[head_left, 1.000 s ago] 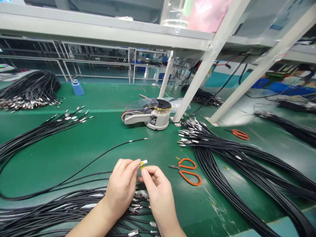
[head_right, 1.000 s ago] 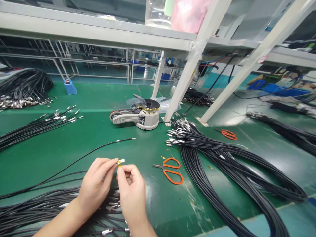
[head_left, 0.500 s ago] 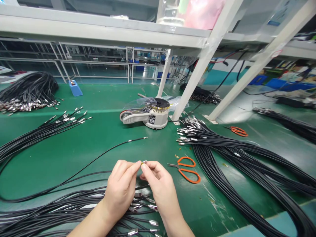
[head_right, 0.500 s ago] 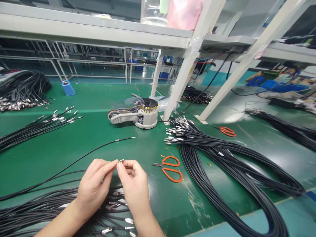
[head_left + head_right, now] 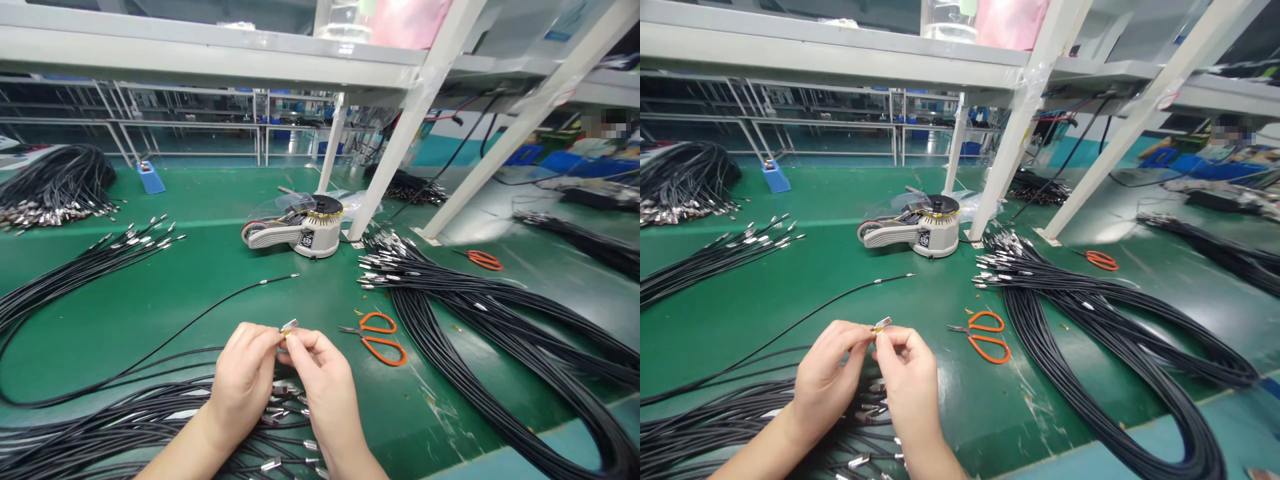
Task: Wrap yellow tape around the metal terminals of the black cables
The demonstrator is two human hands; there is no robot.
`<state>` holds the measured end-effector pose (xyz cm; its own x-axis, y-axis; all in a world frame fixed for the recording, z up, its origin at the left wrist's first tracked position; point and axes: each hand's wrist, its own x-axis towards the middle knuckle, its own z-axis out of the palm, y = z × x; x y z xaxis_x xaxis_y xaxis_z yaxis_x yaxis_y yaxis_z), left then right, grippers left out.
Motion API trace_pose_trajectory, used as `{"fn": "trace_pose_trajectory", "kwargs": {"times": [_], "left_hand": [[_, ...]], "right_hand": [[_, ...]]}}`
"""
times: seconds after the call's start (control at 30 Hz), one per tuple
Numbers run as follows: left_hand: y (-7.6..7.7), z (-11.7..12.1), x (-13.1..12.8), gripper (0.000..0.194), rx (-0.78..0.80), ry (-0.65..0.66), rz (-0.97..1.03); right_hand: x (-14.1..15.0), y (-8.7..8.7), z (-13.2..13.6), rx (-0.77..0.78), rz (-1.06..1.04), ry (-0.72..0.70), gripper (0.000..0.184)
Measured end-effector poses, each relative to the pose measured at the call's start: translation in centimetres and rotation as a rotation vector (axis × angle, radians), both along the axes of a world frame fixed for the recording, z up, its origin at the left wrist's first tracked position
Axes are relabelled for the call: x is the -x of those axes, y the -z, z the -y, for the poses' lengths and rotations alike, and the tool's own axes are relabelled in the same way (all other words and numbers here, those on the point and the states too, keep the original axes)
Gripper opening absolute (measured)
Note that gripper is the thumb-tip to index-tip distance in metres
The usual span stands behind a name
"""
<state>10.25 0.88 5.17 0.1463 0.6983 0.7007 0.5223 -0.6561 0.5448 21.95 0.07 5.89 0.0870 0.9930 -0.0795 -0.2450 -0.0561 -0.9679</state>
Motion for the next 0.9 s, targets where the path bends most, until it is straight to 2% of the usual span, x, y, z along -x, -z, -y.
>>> {"fn": "trace_pose_trajectory", "kwargs": {"times": [0.3, 0.9], "left_hand": [[-0.21, -0.09, 0.25, 0.029, -0.055, 0.021, -0.018], [0.07, -0.11, 0.44, 0.04, -0.089, 0.045, -0.04]], "right_hand": [[-0.36, -0.69, 0.0, -0.035, 0.067, 0.009, 0.012], [-0.19, -0.73, -0.27, -0.01, 0.084, 0.005, 0.018]]}}
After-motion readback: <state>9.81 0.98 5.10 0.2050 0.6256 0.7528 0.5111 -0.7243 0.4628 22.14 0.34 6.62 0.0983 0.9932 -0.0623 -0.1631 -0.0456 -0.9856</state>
